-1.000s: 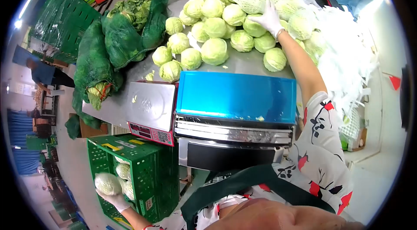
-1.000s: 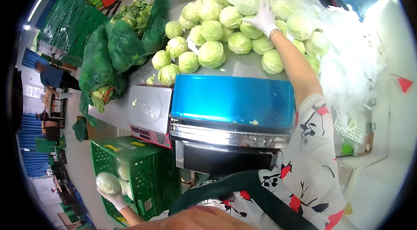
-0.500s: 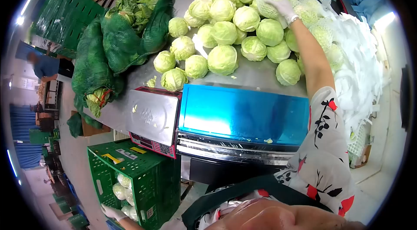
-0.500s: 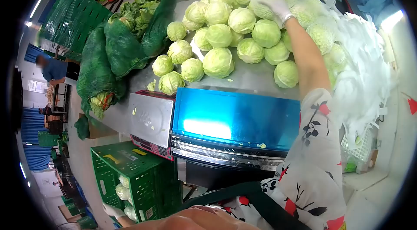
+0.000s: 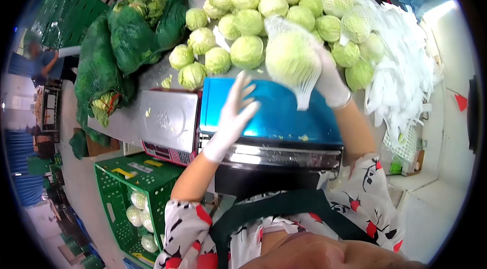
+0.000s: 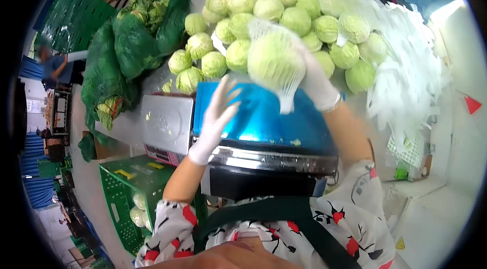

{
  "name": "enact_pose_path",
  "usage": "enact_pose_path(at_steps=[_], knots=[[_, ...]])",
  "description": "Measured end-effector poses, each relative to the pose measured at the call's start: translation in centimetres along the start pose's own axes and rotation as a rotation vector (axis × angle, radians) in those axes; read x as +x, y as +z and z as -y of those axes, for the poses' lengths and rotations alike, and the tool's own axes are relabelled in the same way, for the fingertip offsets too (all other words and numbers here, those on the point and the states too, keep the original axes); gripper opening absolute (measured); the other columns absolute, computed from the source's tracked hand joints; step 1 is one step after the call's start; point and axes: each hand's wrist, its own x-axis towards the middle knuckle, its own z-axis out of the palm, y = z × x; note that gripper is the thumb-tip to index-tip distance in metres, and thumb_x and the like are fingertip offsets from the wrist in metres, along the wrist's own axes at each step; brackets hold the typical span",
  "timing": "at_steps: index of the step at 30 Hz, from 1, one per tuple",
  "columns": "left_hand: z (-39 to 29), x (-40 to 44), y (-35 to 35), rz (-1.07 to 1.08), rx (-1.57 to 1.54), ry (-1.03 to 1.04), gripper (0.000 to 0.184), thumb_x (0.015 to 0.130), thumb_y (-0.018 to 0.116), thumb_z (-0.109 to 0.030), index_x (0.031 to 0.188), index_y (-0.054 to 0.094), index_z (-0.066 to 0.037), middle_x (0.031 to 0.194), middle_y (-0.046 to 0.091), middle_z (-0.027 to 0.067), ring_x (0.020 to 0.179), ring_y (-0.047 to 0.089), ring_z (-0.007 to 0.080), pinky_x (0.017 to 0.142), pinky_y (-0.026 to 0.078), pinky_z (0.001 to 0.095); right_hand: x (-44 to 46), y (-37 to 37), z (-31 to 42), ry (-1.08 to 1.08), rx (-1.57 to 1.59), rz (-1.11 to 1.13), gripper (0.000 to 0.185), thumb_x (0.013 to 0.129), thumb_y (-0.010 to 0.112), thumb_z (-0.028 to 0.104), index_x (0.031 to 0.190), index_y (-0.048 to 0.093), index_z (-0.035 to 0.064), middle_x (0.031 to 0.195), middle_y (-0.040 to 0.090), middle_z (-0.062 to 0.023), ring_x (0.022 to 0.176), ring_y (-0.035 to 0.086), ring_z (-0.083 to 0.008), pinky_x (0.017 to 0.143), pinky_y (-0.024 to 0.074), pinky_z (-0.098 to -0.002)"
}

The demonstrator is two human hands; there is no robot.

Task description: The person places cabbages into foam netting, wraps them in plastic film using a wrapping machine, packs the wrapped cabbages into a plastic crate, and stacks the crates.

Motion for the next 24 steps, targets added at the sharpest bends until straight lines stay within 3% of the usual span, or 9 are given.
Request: enact_pose_path(at_steps=[4,6,8,11,15,17,19,22,24], knots=[[2.7,0.2,3.7,0.055,0.330,0.065,0.093,0.089,0.075,-0.025,0.158,0.017,-0.002,0.154,0.038,0.0232,0.139,0.044,0.0298,0.109,0.043,0.0363,-9.1,3.2,-4.7,0.134,-0.546,-0.336,0.058,0.098,0.064,0.039,0.134,0.050,-0.0039,0.122,0.062,-0.0104,0.109,0.060,-0.0161,0.093,0.0491,-0.0284],[3.8,-0.9,3.8,0.051,0.037,-0.186,0.086,0.089,0.075,-0.025,0.155,0.025,-0.001,0.147,0.046,0.0204,0.134,0.049,0.0254,0.107,0.044,0.0342,-12.2,6.1,-4.0,0.299,-0.519,-0.485,0.059,0.096,0.068,0.040,0.130,0.053,-0.0055,0.119,0.062,-0.0110,0.105,0.060,-0.0154,0.092,0.0494,-0.0298],[3.7,-2.1,3.2,0.032,-0.330,-0.424,0.082,0.089,0.075,-0.025,0.153,0.030,-0.001,0.144,0.050,0.0185,0.131,0.052,0.0234,0.107,0.045,0.0344,-13.8,6.3,-5.4,0.243,-0.563,-0.386,0.066,0.096,0.068,0.039,0.139,0.047,-0.0056,0.125,0.061,-0.0138,0.106,0.062,-0.0174,0.094,0.0490,-0.0302],[5.2,-3.9,0.4,0.026,-0.558,-0.350,0.073,0.093,0.069,-0.034,0.150,0.036,-0.003,0.141,0.054,0.0146,0.131,0.052,0.0228,0.108,0.045,0.0387,-15.2,5.5,-8.6,0.019,-0.928,-0.234,0.070,0.096,0.067,0.036,0.147,0.041,-0.0041,0.132,0.058,-0.0172,0.106,0.063,-0.0197,0.096,0.0492,-0.0312],[5.0,-7.2,-6.7,-0.096,-0.752,-0.107,0.077,0.091,0.066,-0.046,0.147,0.039,0.001,0.144,0.052,0.0145,0.133,0.051,0.0258,0.114,0.038,0.0457,-16.2,9.1,-7.5,0.145,-0.697,-0.101,0.063,0.096,0.068,0.031,0.145,0.046,-0.0011,0.133,0.059,-0.0173,0.106,0.063,-0.0202,0.097,0.0488,-0.0319],[5.5,-8.5,-12.1,-0.294,-0.596,-0.035,0.072,0.091,0.067,-0.039,0.146,0.041,-0.001,0.140,0.055,0.0154,0.128,0.054,0.0274,0.109,0.044,0.0425,-17.2,8.1,-7.6,0.191,-0.780,-0.189,0.056,0.096,0.068,0.030,0.140,0.052,-0.0011,0.127,0.062,-0.0161,0.106,0.063,-0.0188,0.095,0.0498,-0.0317],[4.1,-9.8,-16.1,-0.555,-0.095,0.093,0.060,0.092,0.067,-0.016,0.144,0.042,0.002,0.134,0.058,0.0174,0.116,0.063,0.0250,0.097,0.052,0.0347,-17.8,6.8,-7.5,0.158,-0.790,-0.252,0.046,0.096,0.068,0.028,0.131,0.061,-0.0014,0.117,0.067,-0.0134,0.107,0.063,-0.0169,0.091,0.0516,-0.0313],[11.1,-10.7,-23.3,-0.836,0.537,0.066,0.078,0.078,0.084,-0.030,0.141,0.049,-0.001,0.132,0.056,0.0197,0.121,0.059,0.0298,0.102,0.048,0.0379,-18.2,6.4,-7.9,0.138,-0.740,-0.310,0.041,0.097,0.067,0.025,0.129,0.062,-0.0005,0.117,0.067,-0.0090,0.106,0.062,-0.0153,0.088,0.0521,-0.0309],[9.0,-11.5,-22.1,-0.867,0.714,-0.106,0.090,0.073,0.085,-0.044,0.143,0.049,-0.002,0.134,0.055,0.0233,0.124,0.056,0.0352,0.106,0.044,0.0406,-17.9,6.7,-8.1,0.158,-0.764,-0.283,0.040,0.097,0.067,0.025,0.129,0.063,-0.0001,0.117,0.067,-0.0080,0.105,0.062,-0.0145,0.087,0.0520,-0.0305]])
